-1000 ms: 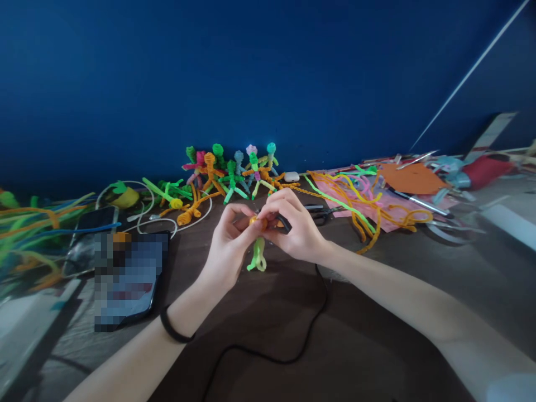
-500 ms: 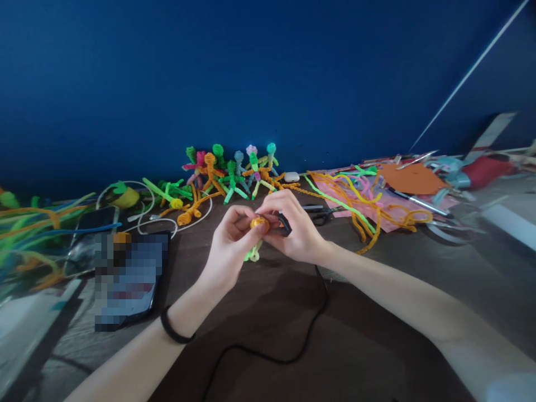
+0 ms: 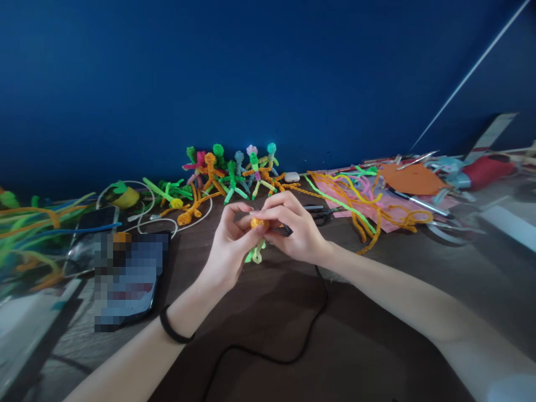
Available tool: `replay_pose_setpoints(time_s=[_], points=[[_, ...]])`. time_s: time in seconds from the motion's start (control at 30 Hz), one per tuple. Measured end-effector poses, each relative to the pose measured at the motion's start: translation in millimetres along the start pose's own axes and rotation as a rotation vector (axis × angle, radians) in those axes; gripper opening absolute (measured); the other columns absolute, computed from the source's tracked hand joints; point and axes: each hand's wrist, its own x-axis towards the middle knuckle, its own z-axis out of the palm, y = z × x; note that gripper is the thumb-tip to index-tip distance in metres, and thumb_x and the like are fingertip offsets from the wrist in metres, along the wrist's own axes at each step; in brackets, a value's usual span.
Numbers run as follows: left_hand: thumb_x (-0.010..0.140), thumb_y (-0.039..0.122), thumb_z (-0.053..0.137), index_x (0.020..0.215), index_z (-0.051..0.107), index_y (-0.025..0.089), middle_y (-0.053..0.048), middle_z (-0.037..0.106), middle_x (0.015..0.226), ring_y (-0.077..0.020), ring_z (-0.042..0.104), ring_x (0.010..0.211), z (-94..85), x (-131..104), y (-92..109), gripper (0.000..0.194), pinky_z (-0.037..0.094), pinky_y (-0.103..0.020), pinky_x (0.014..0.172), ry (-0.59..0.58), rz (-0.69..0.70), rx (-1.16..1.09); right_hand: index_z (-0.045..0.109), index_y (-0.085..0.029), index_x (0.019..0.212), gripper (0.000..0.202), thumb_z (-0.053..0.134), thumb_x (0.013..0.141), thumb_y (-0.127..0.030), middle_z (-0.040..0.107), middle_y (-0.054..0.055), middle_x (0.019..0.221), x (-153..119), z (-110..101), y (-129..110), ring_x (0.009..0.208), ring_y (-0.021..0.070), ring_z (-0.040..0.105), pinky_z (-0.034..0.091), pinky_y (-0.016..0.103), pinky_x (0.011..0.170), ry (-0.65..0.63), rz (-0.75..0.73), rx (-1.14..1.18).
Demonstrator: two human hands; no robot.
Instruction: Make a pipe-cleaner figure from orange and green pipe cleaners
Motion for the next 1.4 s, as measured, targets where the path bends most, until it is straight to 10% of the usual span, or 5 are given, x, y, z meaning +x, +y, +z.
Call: replay_pose_setpoints(time_s=[1.0, 1.4], points=[[0.068, 0.016, 0.066, 0.088, 0.049, 0.021, 0.001, 0.065, 0.071, -0.0118, 0.064, 0.069, -0.2, 0.3, -2.0, 0.026, 0.049, -0.019, 0.06, 0.026, -0.038, -0.023, 0.055, -0.018, 0.096, 0.017, 0.057, 0.079, -0.019, 0.055, 0.006, 0.089, -1.6, -0.5, 5.5, 0.085, 0.0157, 0.053, 0.047, 0.032, 0.073, -0.014, -0.048, -0.137], [0.079, 0.021, 0.05, 0.08, 0.061, 0.016, -0.001, 0.063, 0.069, -0.0117, 0.06, 0.059, 2.8, 0.8, -0.5, 0.012, 0.053, -0.027, 0.061, 0.161, -0.418, -0.138, 0.055, -0.018, 0.095, 0.018, 0.056, 0.08, -0.025, 0.054, 0.005, 0.089, 2.2, -4.3, 4.6, 0.091, 0.0154, 0.052, 0.046, 0.032, 0.08, 0.078, 0.141, -0.103]])
